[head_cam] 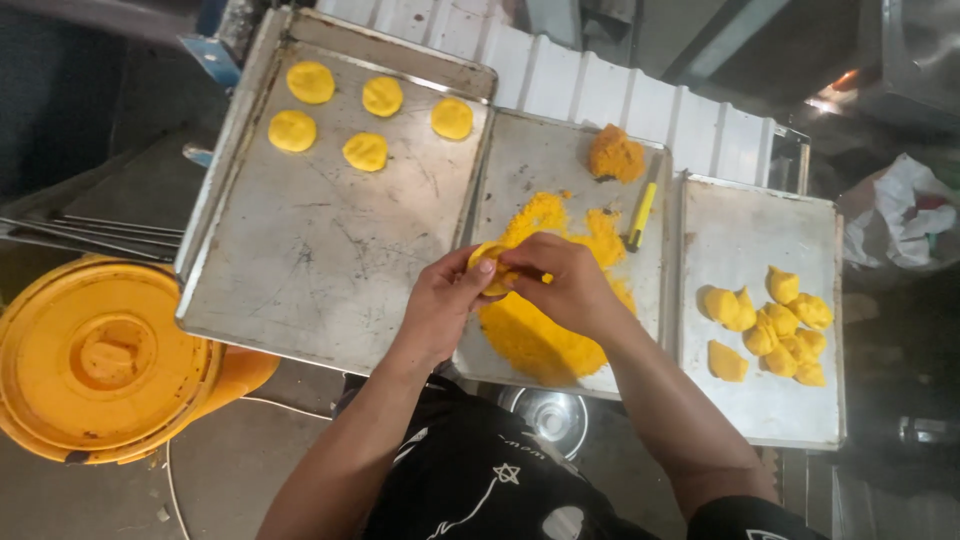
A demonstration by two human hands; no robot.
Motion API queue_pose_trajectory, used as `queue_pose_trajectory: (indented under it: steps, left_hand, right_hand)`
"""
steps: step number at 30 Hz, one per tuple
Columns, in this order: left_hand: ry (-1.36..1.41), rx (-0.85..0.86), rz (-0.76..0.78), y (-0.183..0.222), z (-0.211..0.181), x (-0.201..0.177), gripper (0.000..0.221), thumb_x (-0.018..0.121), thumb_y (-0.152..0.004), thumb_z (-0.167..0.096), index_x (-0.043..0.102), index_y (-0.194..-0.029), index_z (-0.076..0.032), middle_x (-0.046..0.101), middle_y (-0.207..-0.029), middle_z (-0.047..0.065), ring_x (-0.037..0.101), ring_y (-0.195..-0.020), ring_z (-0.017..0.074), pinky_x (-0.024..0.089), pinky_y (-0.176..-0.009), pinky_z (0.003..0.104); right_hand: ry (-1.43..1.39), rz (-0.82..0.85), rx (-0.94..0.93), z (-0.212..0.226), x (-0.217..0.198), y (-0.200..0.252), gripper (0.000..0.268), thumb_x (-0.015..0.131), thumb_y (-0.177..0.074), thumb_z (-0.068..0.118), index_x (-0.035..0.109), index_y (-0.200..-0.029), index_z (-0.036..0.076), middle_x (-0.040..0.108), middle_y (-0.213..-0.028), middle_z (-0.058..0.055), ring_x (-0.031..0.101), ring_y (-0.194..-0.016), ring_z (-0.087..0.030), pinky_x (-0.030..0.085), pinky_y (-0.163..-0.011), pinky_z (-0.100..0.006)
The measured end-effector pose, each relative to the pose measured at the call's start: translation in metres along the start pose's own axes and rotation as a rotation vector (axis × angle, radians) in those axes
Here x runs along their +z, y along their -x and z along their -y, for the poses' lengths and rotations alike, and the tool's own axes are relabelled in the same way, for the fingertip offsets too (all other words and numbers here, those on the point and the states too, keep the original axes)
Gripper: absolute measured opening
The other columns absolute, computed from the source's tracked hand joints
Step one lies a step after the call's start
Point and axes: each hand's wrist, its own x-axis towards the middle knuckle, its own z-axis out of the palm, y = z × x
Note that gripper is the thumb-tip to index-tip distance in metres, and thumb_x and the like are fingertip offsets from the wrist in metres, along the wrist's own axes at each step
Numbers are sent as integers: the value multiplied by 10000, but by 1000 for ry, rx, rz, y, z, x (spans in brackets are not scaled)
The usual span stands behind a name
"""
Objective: Flattening dough pieces, adding yellow filling, and sealing them to form buns on a baking tray.
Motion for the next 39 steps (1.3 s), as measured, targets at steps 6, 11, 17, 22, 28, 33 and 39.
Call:
queue_pose_trajectory:
  steps: [6, 11, 17, 22, 28, 33, 39]
  left_hand:
    - [3, -72, 75, 12, -43, -52, 368, 633, -1019, -202, 639, -1307, 28, 706, -1213, 112, 694, -1091, 210, 586, -966, 384]
    - [4, -150, 174, 18, -93, -101, 386, 634, -1008, -207, 632, -1318, 24, 704, -1220, 105, 695, -1104, 209, 592, -993, 400]
    - [14, -232, 255, 22, -137, -155, 376, 634, -1011, -181, 624, -1327, 21, 693, -1231, 116, 685, -1118, 220, 583, -1000, 412]
    - [-60, -236, 403, 26, -162, -177, 408, 683, -973, -151, 620, -1344, 5, 695, -1233, 87, 682, -1121, 184, 582, -1000, 364]
    - [-275, -71, 406, 30, -170, -184, 379, 740, -945, -96, 642, -1291, 23, 700, -1142, 73, 663, -1017, 143, 583, -912, 314]
    - [-181, -61, 226, 22, -150, -192, 304, 722, -970, -118, 668, -1228, 34, 717, -1087, 90, 694, -972, 168, 619, -870, 342]
    - [8, -210, 151, 22, -153, -174, 326, 657, -979, -173, 645, -1252, 4, 717, -1145, 107, 718, -1017, 203, 641, -876, 396]
  right_hand:
    - [105, -157, -85, 22, 58, -7, 233, 741, -874, -9, 722, -1105, 14, 735, -1075, -100, 737, -961, -225, 588, -809, -298]
    - [102, -264, 128, 53, 116, -40, 237, 799, -842, 18, 757, -1071, 59, 699, -960, -58, 704, -794, -198, 559, -697, -284]
    - [-120, -318, 188, 87, 161, -72, 831, 885, -695, 36, 461, -1410, 34, 578, -1191, -43, 605, -1036, -153, 545, -809, -288]
    - [-317, -258, 619, 116, 179, -92, 654, 825, -699, -7, 582, -1304, 34, 629, -1100, -47, 672, -916, -117, 590, -748, -277]
    - [-383, -271, 563, 78, 204, -90, 369, 789, -784, -30, 651, -1125, -63, 726, -981, -88, 707, -900, -150, 598, -798, -311]
    - [-513, -229, 517, 144, 180, -86, 418, 695, -835, -40, 646, -1249, -19, 710, -1135, -92, 694, -1059, -159, 591, -917, -323]
    - [-36, -220, 134, 146, 176, -60, 475, 593, -859, -74, 623, -1325, 13, 632, -1352, -107, 628, -1223, -243, 546, -1004, -381]
